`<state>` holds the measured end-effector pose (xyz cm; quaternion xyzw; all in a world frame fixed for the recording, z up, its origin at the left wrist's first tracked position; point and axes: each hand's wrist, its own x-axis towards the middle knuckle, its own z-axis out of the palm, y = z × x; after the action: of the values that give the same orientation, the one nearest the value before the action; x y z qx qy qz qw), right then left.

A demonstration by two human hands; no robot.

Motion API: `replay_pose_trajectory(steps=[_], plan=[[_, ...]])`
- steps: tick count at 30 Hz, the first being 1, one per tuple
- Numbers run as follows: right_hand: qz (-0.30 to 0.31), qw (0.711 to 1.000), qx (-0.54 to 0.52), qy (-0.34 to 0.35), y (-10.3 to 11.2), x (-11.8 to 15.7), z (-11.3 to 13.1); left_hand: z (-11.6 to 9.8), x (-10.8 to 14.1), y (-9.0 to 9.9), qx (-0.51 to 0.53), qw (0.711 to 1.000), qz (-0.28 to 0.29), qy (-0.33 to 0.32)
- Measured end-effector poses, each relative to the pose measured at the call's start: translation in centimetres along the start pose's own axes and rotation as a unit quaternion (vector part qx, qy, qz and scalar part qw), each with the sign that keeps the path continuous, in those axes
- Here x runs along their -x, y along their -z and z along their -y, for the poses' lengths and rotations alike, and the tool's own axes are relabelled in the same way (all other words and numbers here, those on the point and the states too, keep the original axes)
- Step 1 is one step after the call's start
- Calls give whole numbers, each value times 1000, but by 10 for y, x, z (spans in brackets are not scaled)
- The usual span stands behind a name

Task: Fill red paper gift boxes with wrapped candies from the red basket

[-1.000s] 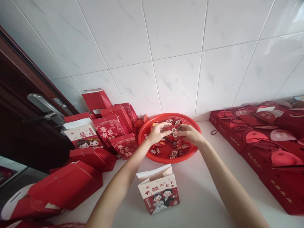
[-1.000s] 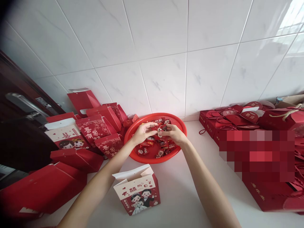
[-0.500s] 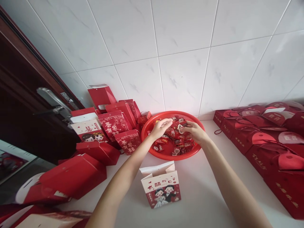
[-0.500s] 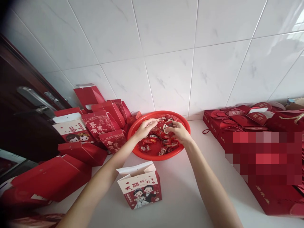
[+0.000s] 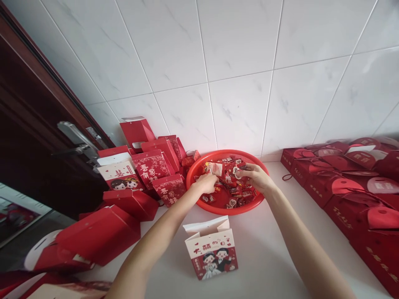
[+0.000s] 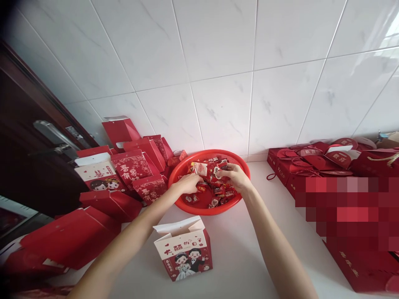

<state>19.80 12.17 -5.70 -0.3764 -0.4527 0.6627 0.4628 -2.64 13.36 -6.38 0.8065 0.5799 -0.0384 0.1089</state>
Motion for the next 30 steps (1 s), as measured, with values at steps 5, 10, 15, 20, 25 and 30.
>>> replay_pose_trajectory(steps=[5,10,15,20,25,30], plan=[[5,1000,-14,-13,0,1,0,-6,-1,-1,-37,999,12,-8],[9,1000,-13,-15,0,2,0,-5,-1,-1,-44,999,14,-16],[27,1000,-10,4,-2,4,2,-6,-1,-2,-38,999,30,-24],[22,1000,-13,12,-3,5,3,-8,1,-1,-44,998,36,-31],[13,1000,-18,5,-3,5,4,-9,1,-2,-49,998,38,-29],[14,1000,-21,2,-3,5,3,-12,1,-1,-66,996,49,-21]])
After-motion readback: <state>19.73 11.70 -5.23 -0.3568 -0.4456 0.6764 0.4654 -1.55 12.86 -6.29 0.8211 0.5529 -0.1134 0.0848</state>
